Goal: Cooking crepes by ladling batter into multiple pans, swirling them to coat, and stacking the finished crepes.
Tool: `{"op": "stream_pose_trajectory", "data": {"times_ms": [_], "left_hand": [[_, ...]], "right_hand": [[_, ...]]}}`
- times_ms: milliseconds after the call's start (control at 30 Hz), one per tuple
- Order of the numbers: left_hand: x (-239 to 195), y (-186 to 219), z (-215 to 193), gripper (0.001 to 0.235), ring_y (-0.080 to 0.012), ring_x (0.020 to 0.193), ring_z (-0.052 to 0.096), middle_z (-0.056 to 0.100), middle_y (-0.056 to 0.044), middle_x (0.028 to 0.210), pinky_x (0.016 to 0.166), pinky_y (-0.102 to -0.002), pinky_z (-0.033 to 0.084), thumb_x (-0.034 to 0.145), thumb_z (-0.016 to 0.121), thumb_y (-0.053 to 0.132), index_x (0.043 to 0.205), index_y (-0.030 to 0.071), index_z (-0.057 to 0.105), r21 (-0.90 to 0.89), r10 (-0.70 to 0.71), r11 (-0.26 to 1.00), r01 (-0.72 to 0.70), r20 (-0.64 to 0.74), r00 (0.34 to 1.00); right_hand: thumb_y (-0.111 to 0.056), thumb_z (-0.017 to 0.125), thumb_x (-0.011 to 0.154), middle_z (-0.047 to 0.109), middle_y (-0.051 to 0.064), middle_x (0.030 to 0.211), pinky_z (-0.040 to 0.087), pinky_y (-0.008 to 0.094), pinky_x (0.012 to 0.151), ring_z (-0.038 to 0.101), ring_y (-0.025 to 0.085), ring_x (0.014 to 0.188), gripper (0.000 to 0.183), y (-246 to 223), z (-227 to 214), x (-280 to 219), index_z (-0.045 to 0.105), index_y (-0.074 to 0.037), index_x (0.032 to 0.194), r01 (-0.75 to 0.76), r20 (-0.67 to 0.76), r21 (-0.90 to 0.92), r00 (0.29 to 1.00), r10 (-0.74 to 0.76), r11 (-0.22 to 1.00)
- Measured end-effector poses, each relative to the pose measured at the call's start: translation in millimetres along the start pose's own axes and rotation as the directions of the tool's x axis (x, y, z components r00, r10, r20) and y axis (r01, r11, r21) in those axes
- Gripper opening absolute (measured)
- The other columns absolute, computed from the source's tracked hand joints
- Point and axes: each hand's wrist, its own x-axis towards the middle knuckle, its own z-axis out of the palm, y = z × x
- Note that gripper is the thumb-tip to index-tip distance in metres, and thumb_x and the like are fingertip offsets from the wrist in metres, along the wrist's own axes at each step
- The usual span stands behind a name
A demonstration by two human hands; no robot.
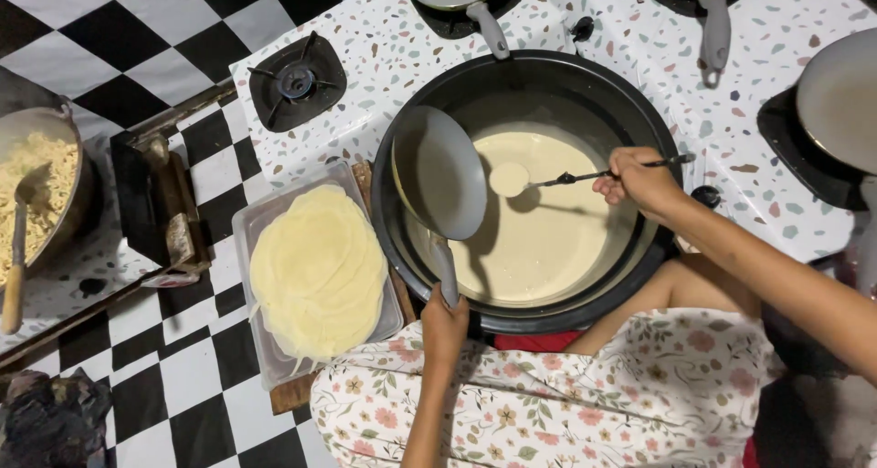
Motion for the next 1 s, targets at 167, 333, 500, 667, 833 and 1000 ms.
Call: {"op": "stream_pose_trajectory", "data": {"times_ms": [167,333,500,667,833,1000], "left_hand": [[-2.0,-38.3,43.9,0.039,-0.0255,0.056,0.069,0.069,-0.022,0.080,0.043,-0.039,0.052,0.087,0.071,0.022,0.116,-0.003,0.065,-0.344,-0.023,0.935,0.082,0.174,0.985],[-48.6,-1.8,33.3,0.014,-0.0116,0.041,0.044,0.053,-0.008,0.063,0.030,-0.025,0.036,0.093,0.065,0.005,0.104,-0.001,0.060,-0.657,-0.026,0.690,0.304,0.397,0.918],[-73.9,2.4,33.7,0.008,-0.0066,0.039,0.036,0.048,-0.001,0.061,0.032,-0.022,0.029,0.097,0.061,-0.001,0.103,0.000,0.056,-0.761,0.058,0.535,0.367,0.466,0.883],[-88.9,2.3,29.6,0.010,-0.0059,0.040,0.035,0.045,0.000,0.060,0.032,-0.022,0.029,0.099,0.058,0.000,0.109,0.000,0.056,-0.790,0.117,0.495,0.362,0.473,0.873],[-96.1,-3.8,30.3,0.008,-0.0069,0.038,0.036,0.045,0.000,0.058,0.030,-0.023,0.030,0.099,0.061,0.001,0.101,0.002,0.053,-0.827,0.206,0.478,0.295,0.433,0.878],[-97.3,-13.2,33.4,0.008,-0.0082,0.035,0.036,0.045,0.000,0.055,0.029,-0.023,0.031,0.102,0.058,-0.002,0.101,0.002,0.052,-0.858,0.321,0.455,0.237,0.406,0.855]], "right_hand": [[-0.006,0.041,0.095,0.060,0.030,0.069,0.051,0.030,0.038,0.061,0.022,0.053,0.025,-55.0,1.9,-32.0,0.048,-0.003,0.071,0.096,0.066,-0.057,0.994,-0.092,0.994],[-0.001,0.036,0.095,0.063,0.020,0.070,0.049,0.029,0.043,0.056,0.019,0.051,0.028,-95.7,17.6,-112.7,0.051,0.002,0.072,0.353,0.217,-0.265,0.928,-0.302,0.897],[0.011,0.040,0.087,0.055,0.006,0.071,0.052,0.024,0.057,0.068,0.021,0.078,0.023,-71.2,3.9,-135.6,0.051,-0.003,0.072,0.777,0.483,-0.426,0.629,-0.609,0.464],[0.015,0.053,0.089,0.051,0.007,0.080,0.057,0.027,0.082,0.051,0.016,0.066,0.017,-99.1,11.4,-169.3,0.052,0.001,0.080,0.919,0.568,-0.297,0.387,-0.726,0.257],[0.018,0.051,0.085,0.056,0.012,0.086,0.054,0.027,0.073,0.057,0.018,0.071,0.015,-98.9,15.0,-168.3,0.055,0.004,0.082,0.923,0.550,-0.292,0.375,-0.746,0.249],[0.020,0.051,0.081,0.059,0.017,0.087,0.052,0.027,0.066,0.057,0.021,0.072,0.015,-110.2,28.6,-176.1,0.053,0.006,0.076,0.942,0.513,-0.242,0.328,-0.793,0.233]]}}
